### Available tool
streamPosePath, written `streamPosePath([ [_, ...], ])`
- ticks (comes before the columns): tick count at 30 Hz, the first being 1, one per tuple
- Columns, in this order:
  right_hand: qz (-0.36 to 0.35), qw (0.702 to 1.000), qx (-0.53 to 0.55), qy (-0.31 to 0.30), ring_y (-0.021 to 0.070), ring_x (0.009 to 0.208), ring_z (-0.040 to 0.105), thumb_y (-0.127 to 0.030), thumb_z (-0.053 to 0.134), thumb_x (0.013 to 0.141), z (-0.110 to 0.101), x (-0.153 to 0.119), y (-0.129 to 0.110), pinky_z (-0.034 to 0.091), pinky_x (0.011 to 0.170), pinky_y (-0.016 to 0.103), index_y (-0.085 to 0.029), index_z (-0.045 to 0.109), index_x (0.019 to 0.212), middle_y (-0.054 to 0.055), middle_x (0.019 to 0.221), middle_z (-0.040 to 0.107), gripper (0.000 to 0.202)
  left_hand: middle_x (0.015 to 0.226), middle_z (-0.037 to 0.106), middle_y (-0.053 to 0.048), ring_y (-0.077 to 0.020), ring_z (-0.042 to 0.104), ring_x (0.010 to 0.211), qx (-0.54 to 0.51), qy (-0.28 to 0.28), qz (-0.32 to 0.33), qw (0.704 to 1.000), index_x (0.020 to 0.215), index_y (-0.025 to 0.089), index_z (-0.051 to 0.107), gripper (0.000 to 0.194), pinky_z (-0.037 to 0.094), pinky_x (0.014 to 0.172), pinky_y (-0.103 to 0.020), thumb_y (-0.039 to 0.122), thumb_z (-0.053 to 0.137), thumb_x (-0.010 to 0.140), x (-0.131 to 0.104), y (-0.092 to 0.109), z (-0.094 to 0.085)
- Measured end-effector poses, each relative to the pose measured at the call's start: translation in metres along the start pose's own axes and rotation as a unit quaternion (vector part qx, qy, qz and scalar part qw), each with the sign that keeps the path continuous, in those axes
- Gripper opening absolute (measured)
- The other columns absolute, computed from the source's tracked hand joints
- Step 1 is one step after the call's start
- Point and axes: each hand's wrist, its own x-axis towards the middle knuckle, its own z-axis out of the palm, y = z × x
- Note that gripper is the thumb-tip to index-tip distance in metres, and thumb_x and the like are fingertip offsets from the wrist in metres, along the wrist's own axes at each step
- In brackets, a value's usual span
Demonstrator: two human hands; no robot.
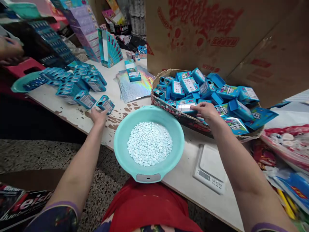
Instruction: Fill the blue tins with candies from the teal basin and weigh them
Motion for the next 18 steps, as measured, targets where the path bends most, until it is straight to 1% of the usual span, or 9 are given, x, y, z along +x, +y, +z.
streamPosePath([
  [2, -0.092, 0.994, 0.044, 0.048, 0.0183, 0.071, 0.061, -0.028, 0.089, 0.045, -0.009, -0.022, -0.003, 0.054, 0.065, 0.037, -0.020, 0.055, 0.073, -0.001, 0.073, 0.060, 0.044, 0.127, 0.050, -0.013, -0.0341, 0.039, 0.126, -0.005, 0.085, -0.018, 0.996, 0.133, 0.004, 0.034, 0.069, 0.036, 0.101, -0.053, 0.052, 0.054, 0.088, -0.022, 0.019, -0.012],
  [3, -0.154, 0.984, 0.050, 0.073, 0.0184, 0.076, 0.062, -0.029, 0.089, 0.046, -0.013, -0.038, -0.004, 0.055, 0.069, 0.037, -0.020, 0.057, 0.081, -0.001, 0.080, 0.062, 0.048, 0.130, 0.048, -0.012, -0.0312, 0.043, 0.124, -0.013, 0.120, -0.008, 0.993, 0.134, 0.006, 0.036, 0.065, 0.039, 0.102, -0.049, 0.049, 0.055, 0.089, -0.035, 0.032, -0.016],
  [4, -0.220, 0.970, 0.043, 0.094, 0.0185, 0.081, 0.063, -0.030, 0.088, 0.047, -0.016, -0.055, -0.005, 0.055, 0.074, 0.037, -0.020, 0.059, 0.090, 0.000, 0.087, 0.063, 0.052, 0.131, 0.047, -0.012, -0.0276, 0.046, 0.120, -0.026, 0.124, 0.035, 0.991, 0.133, 0.009, 0.040, 0.058, 0.043, 0.100, -0.044, 0.045, 0.053, 0.090, -0.049, 0.047, -0.019],
  [5, -0.274, 0.956, 0.024, 0.101, 0.0188, 0.087, 0.063, -0.032, 0.086, 0.052, -0.018, -0.074, -0.005, 0.055, 0.078, 0.037, -0.021, 0.060, 0.098, 0.001, 0.094, 0.064, 0.054, 0.128, 0.051, -0.011, -0.0248, 0.050, 0.116, -0.031, 0.084, 0.095, 0.991, 0.130, 0.011, 0.046, 0.050, 0.045, 0.098, -0.040, 0.043, 0.051, 0.092, -0.062, 0.062, -0.019],
  [7, -0.351, 0.932, -0.024, 0.089, 0.0197, 0.096, 0.062, -0.032, 0.080, 0.065, -0.018, -0.109, -0.005, 0.053, 0.084, 0.039, -0.022, 0.062, 0.109, 0.004, 0.105, 0.064, 0.048, 0.127, 0.055, -0.010, -0.0247, 0.050, 0.118, -0.011, -0.090, 0.228, 0.969, 0.126, 0.018, 0.053, 0.042, 0.042, 0.102, -0.040, 0.043, 0.049, 0.093, -0.083, 0.094, -0.011],
  [9, -0.397, 0.912, -0.060, 0.077, 0.0207, 0.101, 0.061, -0.028, 0.075, 0.072, -0.015, -0.136, -0.004, 0.052, 0.086, 0.039, -0.025, 0.064, 0.111, 0.004, 0.109, 0.064, 0.040, 0.138, 0.051, -0.011, -0.0303, 0.043, 0.129, 0.046, -0.289, 0.312, 0.904, 0.129, 0.024, 0.053, 0.045, 0.035, 0.107, -0.046, 0.047, 0.052, 0.090, -0.099, 0.119, 0.006],
  [11, -0.405, 0.911, -0.053, 0.065, 0.0214, 0.102, 0.060, -0.026, 0.074, 0.073, -0.012, -0.152, -0.001, 0.052, 0.085, 0.038, -0.026, 0.066, 0.110, 0.005, 0.108, 0.064, 0.037, 0.148, 0.042, -0.013, -0.0387, 0.033, 0.136, 0.113, -0.418, 0.323, 0.842, 0.136, 0.028, 0.050, 0.055, 0.031, 0.106, -0.055, 0.050, 0.056, 0.086, -0.112, 0.134, 0.026],
  [14, -0.340, 0.936, 0.075, 0.048, 0.0209, 0.096, 0.063, -0.028, 0.078, 0.070, -0.013, -0.162, 0.015, 0.054, 0.083, 0.038, -0.024, 0.063, 0.109, 0.005, 0.104, 0.065, 0.042, 0.146, 0.041, -0.018, -0.0452, 0.033, 0.132, 0.181, -0.476, 0.322, 0.798, 0.135, 0.026, 0.052, 0.060, 0.035, 0.098, -0.056, 0.055, 0.058, 0.082, -0.138, 0.142, 0.043],
  [18, -0.211, 0.949, 0.226, 0.060, 0.0213, 0.093, 0.066, -0.035, 0.080, 0.065, -0.024, -0.175, 0.062, 0.055, 0.081, 0.039, -0.024, 0.052, 0.116, 0.006, 0.106, 0.067, 0.059, 0.122, 0.056, -0.018, -0.0356, 0.049, 0.112, 0.185, -0.510, 0.400, 0.739, 0.116, 0.018, 0.063, 0.040, 0.038, 0.096, -0.047, 0.042, 0.056, 0.085, -0.173, 0.136, 0.028],
])
